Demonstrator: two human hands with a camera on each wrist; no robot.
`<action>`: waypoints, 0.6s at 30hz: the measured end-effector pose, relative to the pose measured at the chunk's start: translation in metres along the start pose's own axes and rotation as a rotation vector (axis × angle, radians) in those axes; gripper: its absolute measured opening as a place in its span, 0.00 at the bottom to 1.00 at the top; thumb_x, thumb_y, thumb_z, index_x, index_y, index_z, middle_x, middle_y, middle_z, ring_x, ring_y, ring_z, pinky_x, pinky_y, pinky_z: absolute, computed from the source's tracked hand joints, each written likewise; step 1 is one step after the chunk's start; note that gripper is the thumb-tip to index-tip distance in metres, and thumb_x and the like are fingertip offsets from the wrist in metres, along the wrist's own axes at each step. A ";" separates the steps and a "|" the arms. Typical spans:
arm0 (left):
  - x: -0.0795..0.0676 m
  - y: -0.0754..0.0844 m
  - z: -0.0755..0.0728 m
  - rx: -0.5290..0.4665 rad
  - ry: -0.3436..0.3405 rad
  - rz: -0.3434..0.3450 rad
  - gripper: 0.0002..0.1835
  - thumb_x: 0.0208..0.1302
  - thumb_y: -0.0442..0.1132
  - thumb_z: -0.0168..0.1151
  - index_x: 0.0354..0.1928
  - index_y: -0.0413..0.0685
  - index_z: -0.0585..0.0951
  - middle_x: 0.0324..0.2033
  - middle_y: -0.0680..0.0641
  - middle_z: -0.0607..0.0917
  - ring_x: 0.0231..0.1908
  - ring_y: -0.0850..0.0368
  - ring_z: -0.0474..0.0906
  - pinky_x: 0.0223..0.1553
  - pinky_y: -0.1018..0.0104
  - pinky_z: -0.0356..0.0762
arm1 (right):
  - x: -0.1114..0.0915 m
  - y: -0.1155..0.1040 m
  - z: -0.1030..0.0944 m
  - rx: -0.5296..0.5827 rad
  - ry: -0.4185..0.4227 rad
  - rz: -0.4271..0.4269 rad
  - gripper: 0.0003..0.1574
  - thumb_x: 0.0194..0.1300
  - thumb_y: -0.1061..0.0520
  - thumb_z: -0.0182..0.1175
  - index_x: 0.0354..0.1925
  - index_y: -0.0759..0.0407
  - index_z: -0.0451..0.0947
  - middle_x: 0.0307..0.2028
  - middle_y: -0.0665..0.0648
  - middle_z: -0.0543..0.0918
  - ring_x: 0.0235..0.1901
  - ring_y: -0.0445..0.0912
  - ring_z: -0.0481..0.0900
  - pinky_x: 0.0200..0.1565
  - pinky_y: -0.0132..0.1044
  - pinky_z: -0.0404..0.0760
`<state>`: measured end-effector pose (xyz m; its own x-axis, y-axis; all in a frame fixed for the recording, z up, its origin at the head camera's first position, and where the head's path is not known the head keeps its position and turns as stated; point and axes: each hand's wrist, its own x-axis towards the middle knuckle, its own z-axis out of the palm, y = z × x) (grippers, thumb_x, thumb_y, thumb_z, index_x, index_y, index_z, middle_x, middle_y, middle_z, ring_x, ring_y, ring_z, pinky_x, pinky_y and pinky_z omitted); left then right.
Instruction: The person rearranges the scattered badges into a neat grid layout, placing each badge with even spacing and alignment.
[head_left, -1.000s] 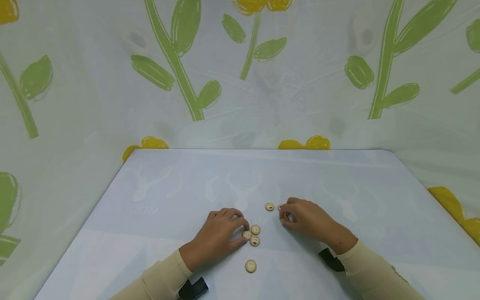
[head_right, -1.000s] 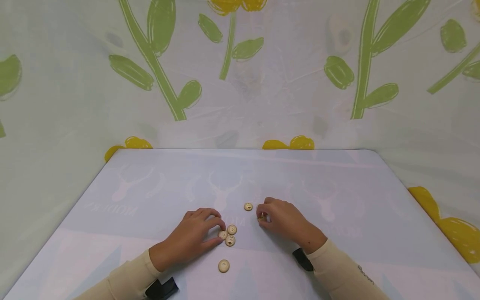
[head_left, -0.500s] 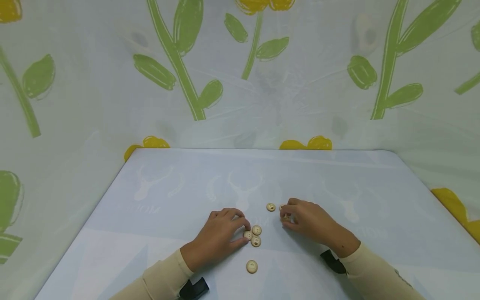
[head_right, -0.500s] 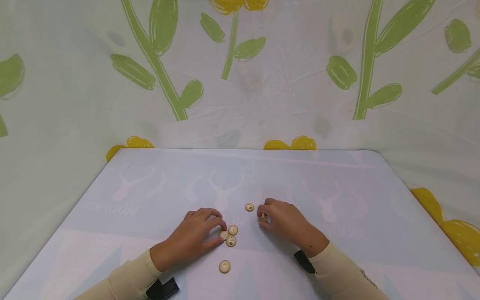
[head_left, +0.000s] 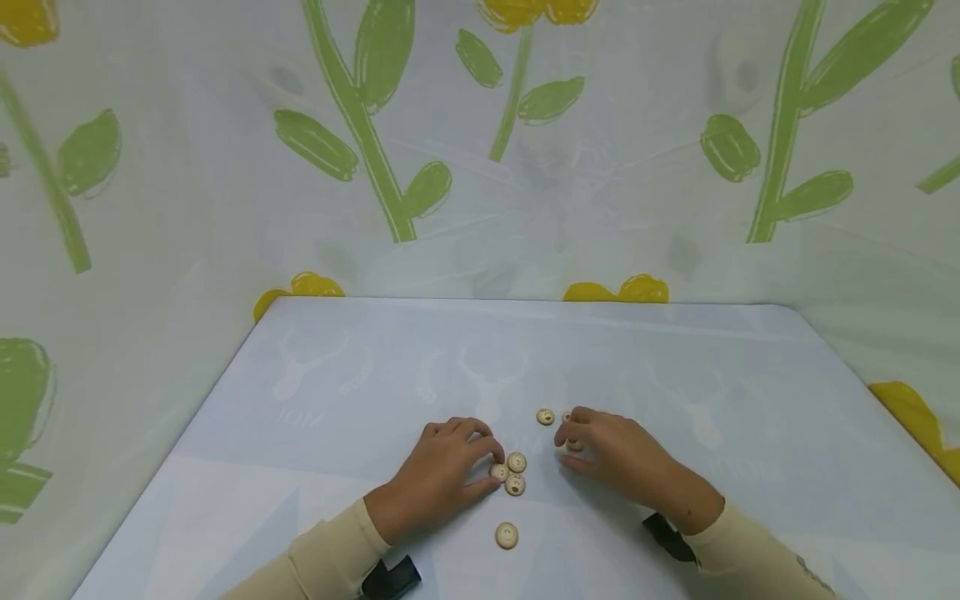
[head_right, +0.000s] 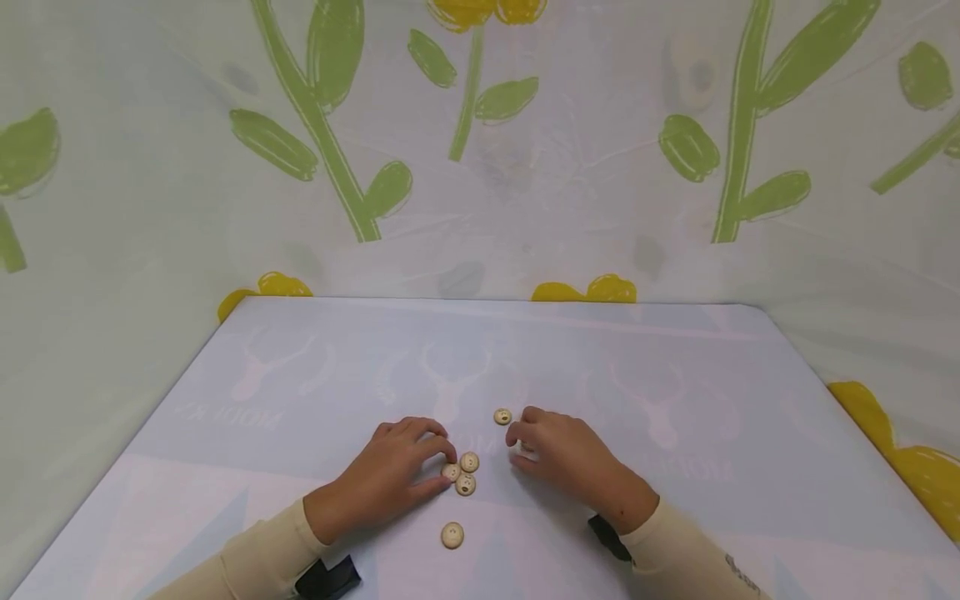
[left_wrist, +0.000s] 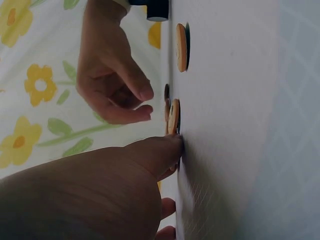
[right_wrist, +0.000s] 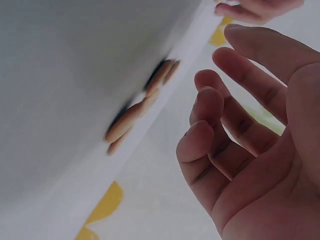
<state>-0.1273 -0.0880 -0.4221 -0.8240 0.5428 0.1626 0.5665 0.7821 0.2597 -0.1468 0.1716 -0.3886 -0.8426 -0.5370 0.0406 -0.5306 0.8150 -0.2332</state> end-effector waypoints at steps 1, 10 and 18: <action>0.000 0.000 0.000 0.000 -0.001 -0.001 0.11 0.64 0.56 0.67 0.45 0.67 0.83 0.53 0.55 0.81 0.60 0.53 0.75 0.54 0.50 0.71 | -0.001 -0.002 -0.001 0.003 0.002 -0.016 0.08 0.58 0.52 0.73 0.37 0.46 0.84 0.38 0.45 0.82 0.34 0.37 0.80 0.39 0.35 0.83; 0.000 0.000 -0.001 0.007 -0.001 0.006 0.11 0.64 0.56 0.67 0.46 0.67 0.82 0.54 0.55 0.81 0.60 0.54 0.75 0.55 0.51 0.71 | -0.006 -0.024 -0.003 -0.024 -0.017 -0.088 0.12 0.57 0.50 0.74 0.41 0.46 0.85 0.36 0.45 0.80 0.32 0.35 0.76 0.34 0.30 0.80; -0.001 -0.001 -0.001 0.019 0.012 0.019 0.11 0.64 0.57 0.67 0.45 0.67 0.82 0.53 0.56 0.81 0.60 0.54 0.75 0.54 0.51 0.71 | -0.009 -0.033 0.000 -0.028 -0.023 -0.166 0.14 0.57 0.51 0.74 0.43 0.44 0.85 0.36 0.45 0.80 0.30 0.33 0.76 0.32 0.29 0.78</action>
<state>-0.1274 -0.0895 -0.4214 -0.8129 0.5542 0.1789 0.5823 0.7772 0.2386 -0.1217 0.1494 -0.3811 -0.7413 -0.6691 0.0534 -0.6646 0.7204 -0.1983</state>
